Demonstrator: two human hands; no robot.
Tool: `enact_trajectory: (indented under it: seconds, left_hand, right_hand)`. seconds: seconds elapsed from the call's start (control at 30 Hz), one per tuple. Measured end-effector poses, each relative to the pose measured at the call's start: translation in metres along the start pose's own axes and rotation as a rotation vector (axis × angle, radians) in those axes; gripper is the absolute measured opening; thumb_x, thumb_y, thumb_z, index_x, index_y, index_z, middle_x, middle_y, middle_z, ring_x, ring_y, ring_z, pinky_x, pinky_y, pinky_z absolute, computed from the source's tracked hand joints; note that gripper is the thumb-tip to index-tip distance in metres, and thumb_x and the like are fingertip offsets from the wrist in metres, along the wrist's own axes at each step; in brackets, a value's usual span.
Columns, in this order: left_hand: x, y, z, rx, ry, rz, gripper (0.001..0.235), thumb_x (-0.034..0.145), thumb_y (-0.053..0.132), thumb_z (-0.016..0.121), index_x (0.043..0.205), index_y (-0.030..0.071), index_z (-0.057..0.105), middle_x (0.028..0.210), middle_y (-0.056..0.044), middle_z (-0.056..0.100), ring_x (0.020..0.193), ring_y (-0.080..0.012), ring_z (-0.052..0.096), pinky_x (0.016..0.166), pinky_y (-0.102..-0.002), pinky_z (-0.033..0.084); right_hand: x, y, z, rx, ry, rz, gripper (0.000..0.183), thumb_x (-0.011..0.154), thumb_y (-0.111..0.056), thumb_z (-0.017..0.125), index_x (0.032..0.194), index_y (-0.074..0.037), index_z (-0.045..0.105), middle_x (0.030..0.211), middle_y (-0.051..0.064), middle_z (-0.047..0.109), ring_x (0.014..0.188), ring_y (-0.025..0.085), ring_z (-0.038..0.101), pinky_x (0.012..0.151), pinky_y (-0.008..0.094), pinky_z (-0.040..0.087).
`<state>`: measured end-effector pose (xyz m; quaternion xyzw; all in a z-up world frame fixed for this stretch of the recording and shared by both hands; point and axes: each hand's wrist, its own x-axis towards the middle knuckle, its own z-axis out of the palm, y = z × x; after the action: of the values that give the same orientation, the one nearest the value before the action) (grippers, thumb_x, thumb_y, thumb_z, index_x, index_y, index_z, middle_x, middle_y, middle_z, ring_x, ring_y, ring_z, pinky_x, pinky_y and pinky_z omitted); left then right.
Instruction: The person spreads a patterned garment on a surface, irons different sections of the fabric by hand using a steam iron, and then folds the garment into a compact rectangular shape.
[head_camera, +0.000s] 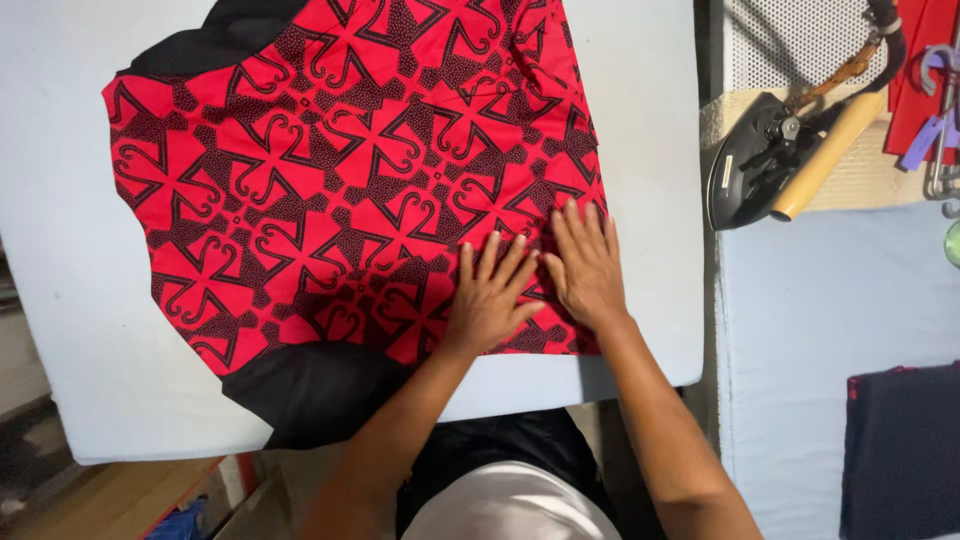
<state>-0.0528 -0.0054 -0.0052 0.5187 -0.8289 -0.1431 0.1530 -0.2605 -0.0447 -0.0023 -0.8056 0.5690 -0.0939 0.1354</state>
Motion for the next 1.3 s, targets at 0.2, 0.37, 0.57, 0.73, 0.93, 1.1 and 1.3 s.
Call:
enact_trajectory:
  seconds: [0.2,0.37,0.57,0.73,0.93,1.1,1.3]
  left_hand:
    - [0.003,0.0,0.008,-0.029,-0.028,0.021,0.087,0.088,0.073,0.057,0.156,0.021,0.046,0.166,-0.012,0.033,0.151,-0.0461,0.026,0.117,-0.075,0.014]
    - [-0.001,0.001,0.008,-0.014,-0.08,0.006,0.089,0.085,0.074,0.058,0.156,0.022,0.043,0.167,-0.011,0.031,0.153,-0.0459,0.023,0.118,-0.076,0.011]
    - [0.01,0.003,0.005,-0.041,-0.109,-0.019,0.089,0.083,0.069,0.064,0.155,0.019,0.045,0.164,-0.015,0.031,0.15,-0.0467,0.022,0.115,-0.077,0.011]
    - [0.032,0.025,0.03,0.047,-0.021,0.101,0.075,0.097,0.058,0.067,0.155,0.013,0.052,0.166,-0.011,0.039,0.157,-0.0384,0.027,0.126,-0.069,0.018]
    - [0.076,0.039,0.05,-0.117,0.044,0.134,0.073,0.093,0.056,0.066,0.151,0.015,0.053,0.165,-0.009,0.039,0.153,-0.0434,0.026,0.121,-0.072,0.02]
    - [0.083,0.044,0.042,-0.078,-0.006,0.137,0.082,0.087,0.068,0.061,0.153,0.021,0.05,0.167,-0.008,0.032,0.153,-0.0488,0.021,0.117,-0.078,0.013]
    - [0.077,0.058,0.043,-0.028,-0.108,0.119,0.095,0.083,0.08,0.051,0.158,0.024,0.037,0.169,-0.011,0.026,0.153,-0.0501,0.015,0.117,-0.076,0.007]
  right_hand:
    - [0.056,0.031,-0.01,-0.154,-0.218,0.048,0.073,0.102,-0.054,0.043,0.161,-0.013,0.03,0.169,0.01,0.023,0.156,0.037,0.016,0.12,0.067,0.004]
    - [0.043,0.045,-0.019,-0.049,-0.181,-0.013,0.07,0.105,-0.049,0.043,0.163,-0.011,0.03,0.171,0.013,0.021,0.156,0.042,0.015,0.121,0.066,0.005]
    - [0.014,0.056,-0.035,-0.084,-0.144,-0.017,0.068,0.103,-0.044,0.05,0.159,-0.008,0.035,0.168,0.014,0.03,0.154,0.043,0.022,0.123,0.063,0.01]
    - [-0.064,0.049,-0.037,0.034,-0.013,-0.015,0.063,0.104,-0.034,0.054,0.157,-0.003,0.04,0.164,0.019,0.037,0.156,0.042,0.029,0.128,0.061,0.015]
    - [-0.103,0.039,-0.02,-0.066,-0.239,-0.027,0.078,0.089,-0.052,0.062,0.15,-0.008,0.042,0.159,0.017,0.037,0.147,0.037,0.032,0.118,0.064,0.014]
    - [-0.096,0.046,-0.049,0.051,-0.307,-0.081,0.085,0.083,-0.054,0.067,0.149,-0.008,0.042,0.158,0.02,0.034,0.146,0.04,0.03,0.116,0.061,0.015]
    - [-0.046,0.174,-0.174,-0.206,0.15,0.045,0.076,0.076,-0.011,0.082,0.147,-0.007,0.055,0.157,0.028,0.048,0.14,0.05,0.048,0.116,0.057,0.041]
